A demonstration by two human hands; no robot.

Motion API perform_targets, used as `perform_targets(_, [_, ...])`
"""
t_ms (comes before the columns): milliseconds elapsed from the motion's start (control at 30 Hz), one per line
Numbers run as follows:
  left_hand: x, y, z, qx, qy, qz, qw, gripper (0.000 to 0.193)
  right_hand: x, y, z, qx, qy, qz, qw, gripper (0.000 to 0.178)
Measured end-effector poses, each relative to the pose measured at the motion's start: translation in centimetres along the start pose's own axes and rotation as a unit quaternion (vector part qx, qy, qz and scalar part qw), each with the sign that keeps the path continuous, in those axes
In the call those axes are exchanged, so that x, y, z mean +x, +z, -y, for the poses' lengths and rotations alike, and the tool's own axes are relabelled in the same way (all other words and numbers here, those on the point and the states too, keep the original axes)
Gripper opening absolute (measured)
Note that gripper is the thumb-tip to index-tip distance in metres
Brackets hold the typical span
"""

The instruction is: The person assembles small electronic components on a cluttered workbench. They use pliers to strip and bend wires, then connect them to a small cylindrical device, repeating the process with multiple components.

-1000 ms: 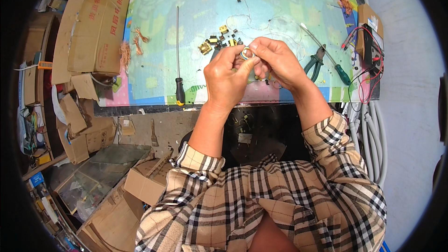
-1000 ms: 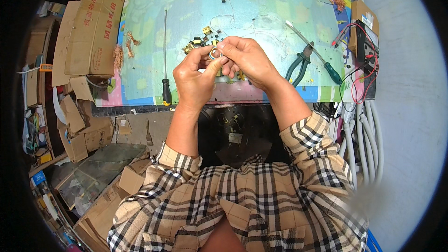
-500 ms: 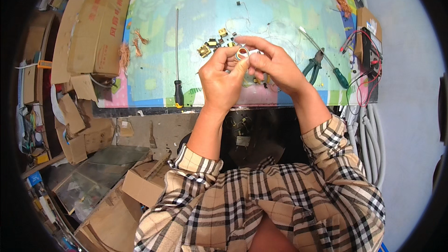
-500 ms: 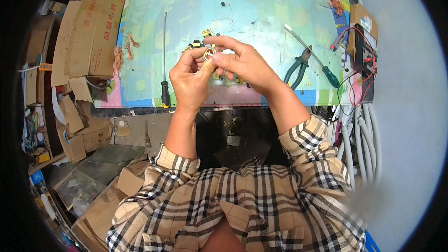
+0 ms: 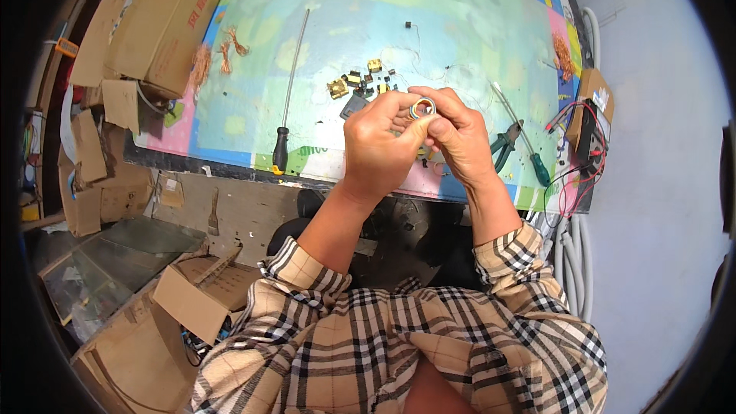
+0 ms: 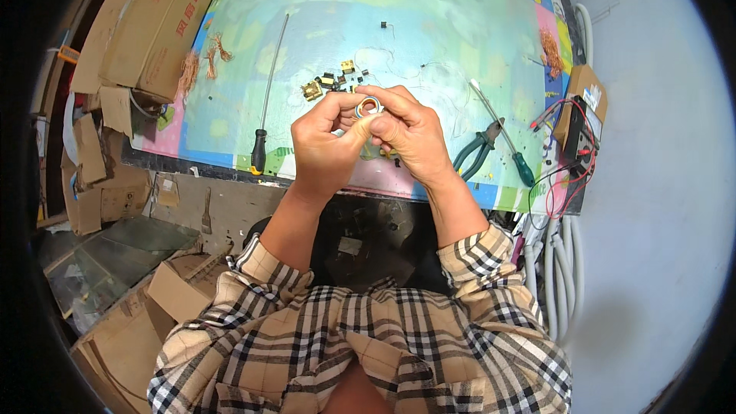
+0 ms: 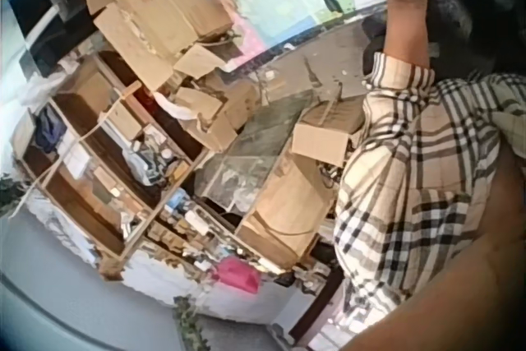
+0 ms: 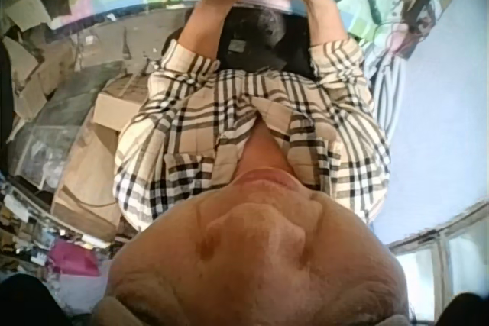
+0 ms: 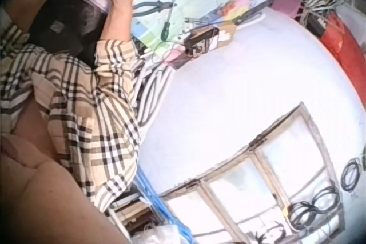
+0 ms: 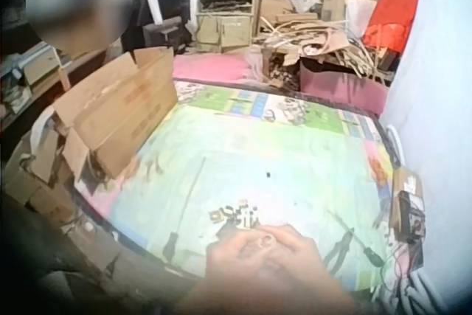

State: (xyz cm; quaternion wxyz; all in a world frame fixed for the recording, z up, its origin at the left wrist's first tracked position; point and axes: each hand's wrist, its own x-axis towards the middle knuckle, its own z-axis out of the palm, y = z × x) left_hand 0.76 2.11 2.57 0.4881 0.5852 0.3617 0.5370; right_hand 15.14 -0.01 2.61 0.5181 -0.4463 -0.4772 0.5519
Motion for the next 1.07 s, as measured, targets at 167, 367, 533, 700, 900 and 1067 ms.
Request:
perform_targets(167, [-0.1,-0.2,0.7,0.003,0.001,-0.003,1.0,0.013,-0.1,0.3,-0.2,-0.029,-0.012,-0.019,0.999,0.039])
perform_targets(367, [0.1,-0.1,0.3,0.003,0.01,-0.034,0.999,0.008,-0.1,0.9,-0.1,-0.032,-0.019,-0.033,0.999,0.035])
perform_targets(533, [0.3,-0.2,0.0,0.014,0.02,-0.039,0.999,0.006,0.0,1.1,-0.3,-0.029,-0.02,-0.045,0.998,0.033])
perform_targets(700, [0.2,-0.4,-0.1,0.008,0.022,-0.048,0.999,0.006,0.0,1.5,-0.5,-0.02,-0.027,-0.053,0.998,0.032])
perform_targets(900, [0.1,-0.4,0.5,0.03,0.03,-0.063,0.997,0.006,0.1,1.6,-1.1,-0.029,-0.048,-0.063,0.996,0.03])
perform_targets(1067, [0.2,-0.4,0.7,0.023,0.009,-0.059,0.998,0.007,-0.1,1.8,-1.0,-0.046,-0.043,-0.075,0.995,0.031])
